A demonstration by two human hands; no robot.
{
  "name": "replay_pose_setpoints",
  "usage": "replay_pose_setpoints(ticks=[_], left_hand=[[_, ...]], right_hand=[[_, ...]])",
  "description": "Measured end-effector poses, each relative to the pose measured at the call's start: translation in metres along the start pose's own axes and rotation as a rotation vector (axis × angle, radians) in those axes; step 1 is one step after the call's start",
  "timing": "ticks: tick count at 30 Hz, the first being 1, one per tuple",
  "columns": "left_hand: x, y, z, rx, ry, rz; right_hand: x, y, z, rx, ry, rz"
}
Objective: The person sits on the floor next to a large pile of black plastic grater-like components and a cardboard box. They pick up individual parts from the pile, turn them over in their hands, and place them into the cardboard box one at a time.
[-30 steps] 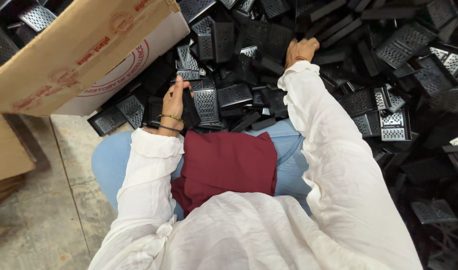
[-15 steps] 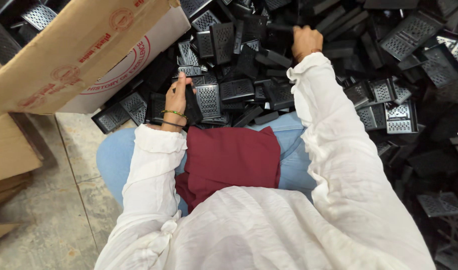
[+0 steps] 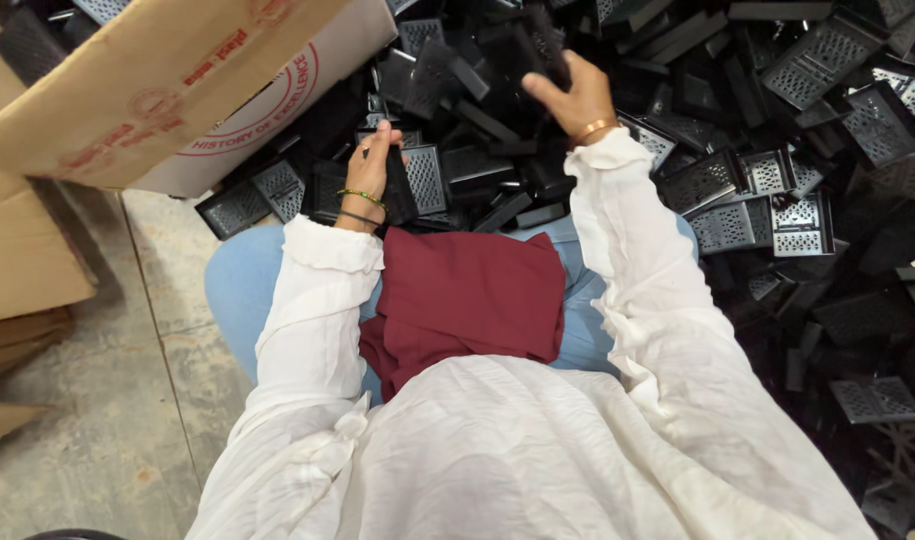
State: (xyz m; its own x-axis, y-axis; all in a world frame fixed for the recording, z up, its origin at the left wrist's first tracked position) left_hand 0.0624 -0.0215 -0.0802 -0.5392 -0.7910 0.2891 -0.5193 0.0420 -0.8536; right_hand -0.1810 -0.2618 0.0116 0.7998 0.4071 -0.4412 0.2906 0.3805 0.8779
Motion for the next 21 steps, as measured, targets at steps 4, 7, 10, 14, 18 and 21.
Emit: replay_pose_setpoints(ticks=[4, 7, 10, 14, 18, 21], left_hand=[[0.005, -0.006, -0.002, 0.029, 0.036, -0.05], [0.009, -0.015, -0.009, 0.117, 0.15, -0.109], [0.017, -0.028, -0.021, 0.167, 0.262, -0.063], [0.025, -0.031, -0.038, 0.067, 0.423, -0.054], [0.025, -0.024, -0.035, 0.171, 0.233, -0.056], [0.027, -0.022, -0.029, 0.317, 0.156, 0.025]], right_hand=[[-0.002, -0.007, -0.009, -0.145, -0.103, 0.039], [-0.001, 0.008, -0.023, -0.119, -0.214, -0.066], [0.019, 0.038, -0.051, 0.078, -0.197, 0.299], [0.093, 0.078, -0.095, -0.018, -0.014, 0.494], [0.121, 0.095, -0.115, -0.262, -0.057, -0.04], [0.122, 0.103, -0.112, -0.252, -0.083, -0.112]])
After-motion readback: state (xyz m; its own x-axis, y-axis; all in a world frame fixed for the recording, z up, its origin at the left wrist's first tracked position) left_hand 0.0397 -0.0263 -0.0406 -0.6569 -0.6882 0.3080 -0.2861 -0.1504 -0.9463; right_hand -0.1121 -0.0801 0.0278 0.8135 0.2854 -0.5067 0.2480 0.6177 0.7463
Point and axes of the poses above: each hand's wrist, its own z-axis towards the middle knuckle, its own x-axis out of the palm, y = z × x, the point moved 1 cm from there along z, towards the middle knuckle, and after that the axes turned 9 degrees about -y, right-handed, at the moved point
